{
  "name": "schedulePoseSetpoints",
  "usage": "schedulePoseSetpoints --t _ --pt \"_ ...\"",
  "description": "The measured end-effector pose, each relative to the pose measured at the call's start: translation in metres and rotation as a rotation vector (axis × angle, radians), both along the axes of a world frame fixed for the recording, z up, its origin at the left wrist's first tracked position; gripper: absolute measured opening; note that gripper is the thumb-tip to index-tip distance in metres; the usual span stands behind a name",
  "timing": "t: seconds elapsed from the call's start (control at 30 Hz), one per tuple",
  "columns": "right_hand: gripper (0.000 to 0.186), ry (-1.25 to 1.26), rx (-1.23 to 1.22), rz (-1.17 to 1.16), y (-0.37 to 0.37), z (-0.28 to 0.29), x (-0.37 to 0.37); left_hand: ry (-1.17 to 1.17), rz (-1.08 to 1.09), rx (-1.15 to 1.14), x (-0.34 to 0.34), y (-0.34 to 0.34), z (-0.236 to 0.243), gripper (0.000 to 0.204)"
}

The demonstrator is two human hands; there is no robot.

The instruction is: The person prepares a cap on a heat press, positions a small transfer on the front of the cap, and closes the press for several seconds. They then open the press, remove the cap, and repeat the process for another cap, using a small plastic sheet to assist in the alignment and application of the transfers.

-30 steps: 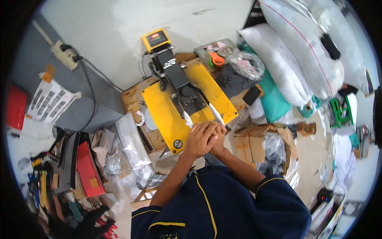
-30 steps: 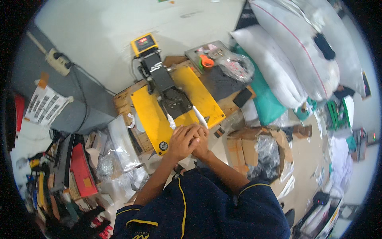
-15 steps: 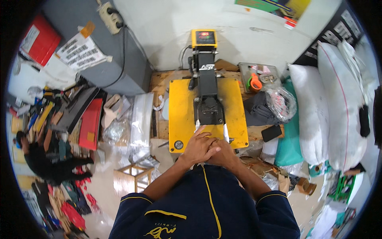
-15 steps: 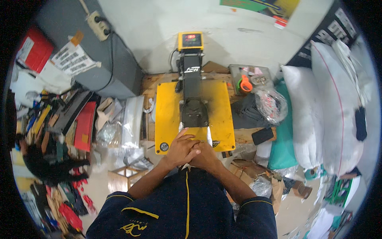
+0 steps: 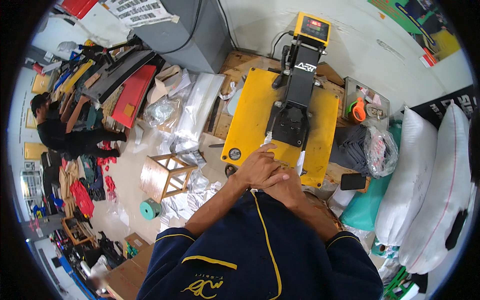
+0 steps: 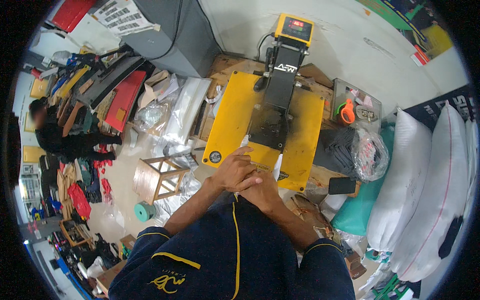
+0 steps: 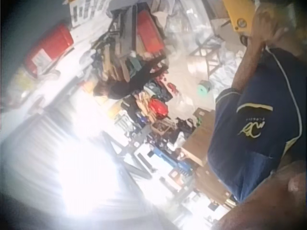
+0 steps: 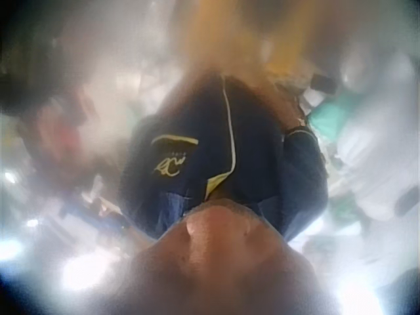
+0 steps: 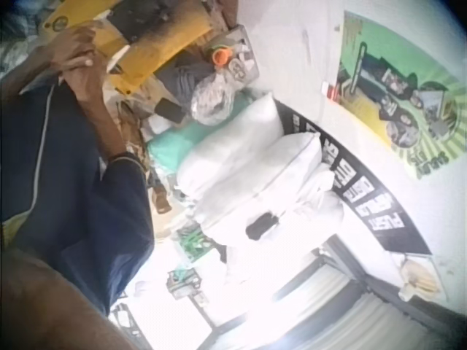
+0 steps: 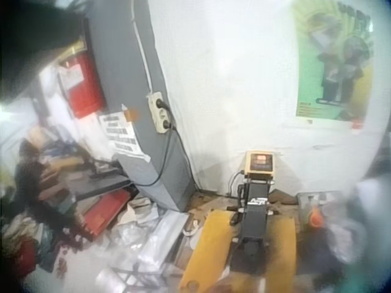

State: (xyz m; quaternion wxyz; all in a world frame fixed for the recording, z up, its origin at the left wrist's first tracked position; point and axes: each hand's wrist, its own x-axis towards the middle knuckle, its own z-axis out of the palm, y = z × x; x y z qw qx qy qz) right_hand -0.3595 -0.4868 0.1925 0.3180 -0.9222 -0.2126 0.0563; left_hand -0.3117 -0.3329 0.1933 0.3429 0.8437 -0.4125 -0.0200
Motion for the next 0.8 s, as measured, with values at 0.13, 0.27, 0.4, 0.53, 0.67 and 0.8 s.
schedulePoseSetpoints --t 0.13,0.27,0.4,0.53,0.67,0.8 --pt "0.027 0.047 -0.083 0.021 -0.001 0.023 0.002 0.05 -0.002 0.031 0.001 0.001 0.018 0.052" --pt "0.029 -0.022 -0.036 0.014 -0.001 0.023 0.001 0.215 -0.041 0.173 -0.001 0.002 0.032 0.052" --pt "0.031 0.18 -0.29 0.062 0.004 0.046 0.008 -0.143 0.263 -0.186 -0.013 0.043 0.06 0.045" --pt "0.036 0.217 -0.327 0.078 0.008 0.049 0.01 0.098 0.854 -0.446 -0.011 0.135 0.039 0.044" --pt "0.038 0.288 -0.383 0.038 0.015 0.055 0.014 0.095 0.78 0.051 -0.025 0.194 -0.116 0.067" --pt "0.038 0.272 -0.462 -0.037 0.021 0.057 0.01 0.191 0.606 0.33 -0.009 0.179 -0.132 0.067"
